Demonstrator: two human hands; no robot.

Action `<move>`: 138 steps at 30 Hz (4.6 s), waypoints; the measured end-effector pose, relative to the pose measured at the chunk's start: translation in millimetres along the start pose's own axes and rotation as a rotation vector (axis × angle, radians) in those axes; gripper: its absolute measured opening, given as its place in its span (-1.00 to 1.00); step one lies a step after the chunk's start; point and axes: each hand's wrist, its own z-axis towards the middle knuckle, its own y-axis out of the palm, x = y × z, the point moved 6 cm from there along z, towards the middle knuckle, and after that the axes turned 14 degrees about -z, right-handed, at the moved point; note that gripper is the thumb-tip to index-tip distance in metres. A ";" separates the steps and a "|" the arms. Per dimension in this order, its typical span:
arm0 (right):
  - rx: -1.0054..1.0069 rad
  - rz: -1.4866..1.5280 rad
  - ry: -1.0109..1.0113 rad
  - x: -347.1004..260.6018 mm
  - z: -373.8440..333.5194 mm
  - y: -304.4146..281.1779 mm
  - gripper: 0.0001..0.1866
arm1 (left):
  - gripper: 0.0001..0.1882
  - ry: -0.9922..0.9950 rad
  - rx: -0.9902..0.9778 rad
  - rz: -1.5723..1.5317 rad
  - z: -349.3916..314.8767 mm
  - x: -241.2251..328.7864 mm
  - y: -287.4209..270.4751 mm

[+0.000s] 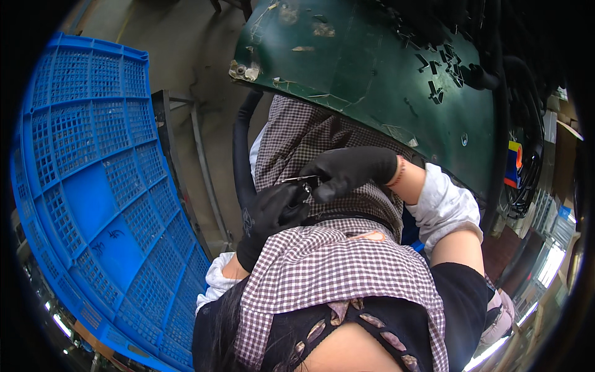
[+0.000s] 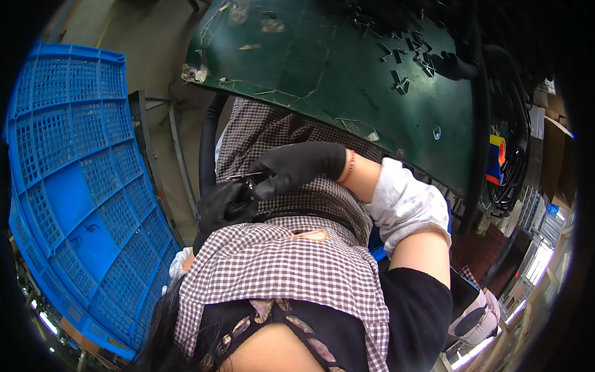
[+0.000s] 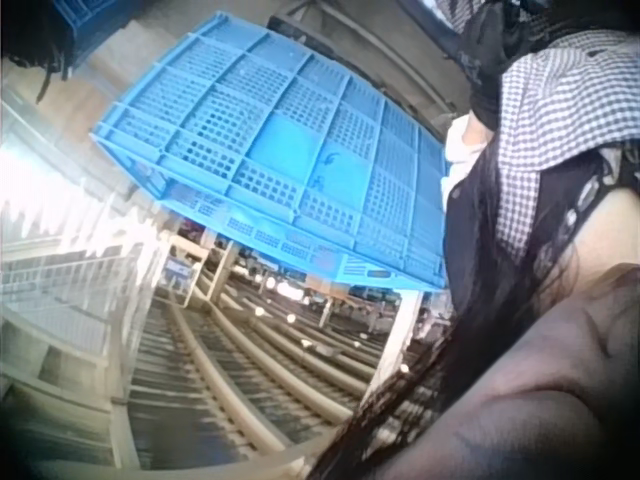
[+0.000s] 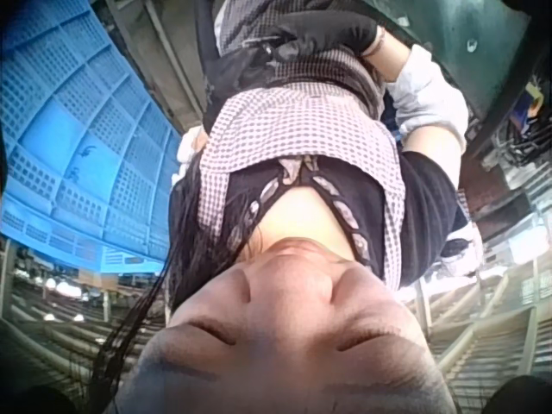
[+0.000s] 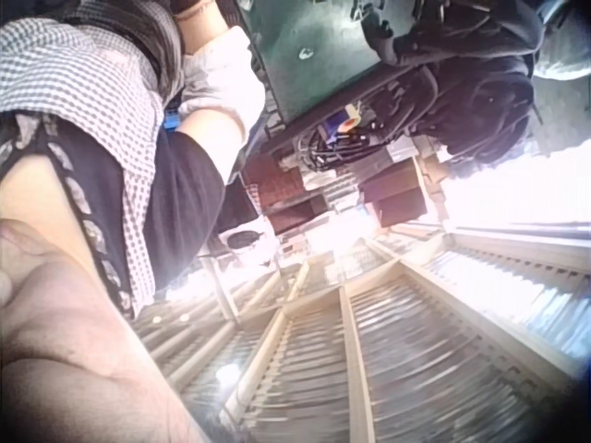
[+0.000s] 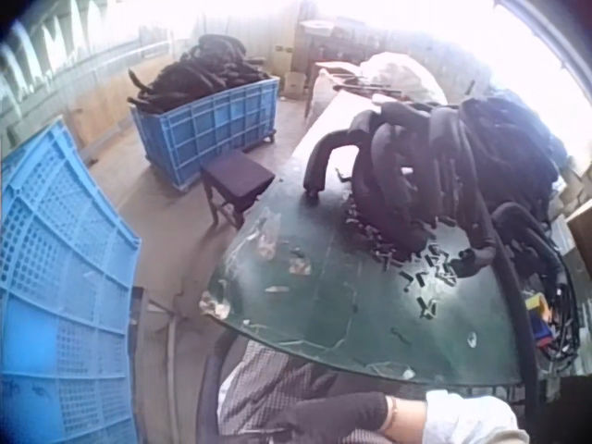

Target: The person repeatedly picks up black rubber hoses and small metal clips from a green table, attaches the clips to the hose ends, and places the assembled hoses into a blue crate. The process is repeated continuously throughout the clip.

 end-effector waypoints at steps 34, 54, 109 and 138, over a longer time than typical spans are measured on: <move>0.463 -0.804 0.301 -91.8 -77.7 -75.2 -0.68 | -0.54 -0.281 0.383 0.060 -32.2 7.5 -107.8; 0.672 0.192 0.104 -27.5 -33.1 -33.0 -0.86 | -0.46 -0.290 0.951 -0.003 -100.1 6.7 -297.3; 1.327 -0.271 0.218 -29.6 -154.6 -42.4 -0.84 | -0.64 -0.070 -0.089 -0.029 36.2 7.5 -21.3; 0.744 -0.099 0.234 -34.6 -25.6 15.1 -0.59 | -0.61 -0.055 0.012 0.371 27.8 27.2 -12.0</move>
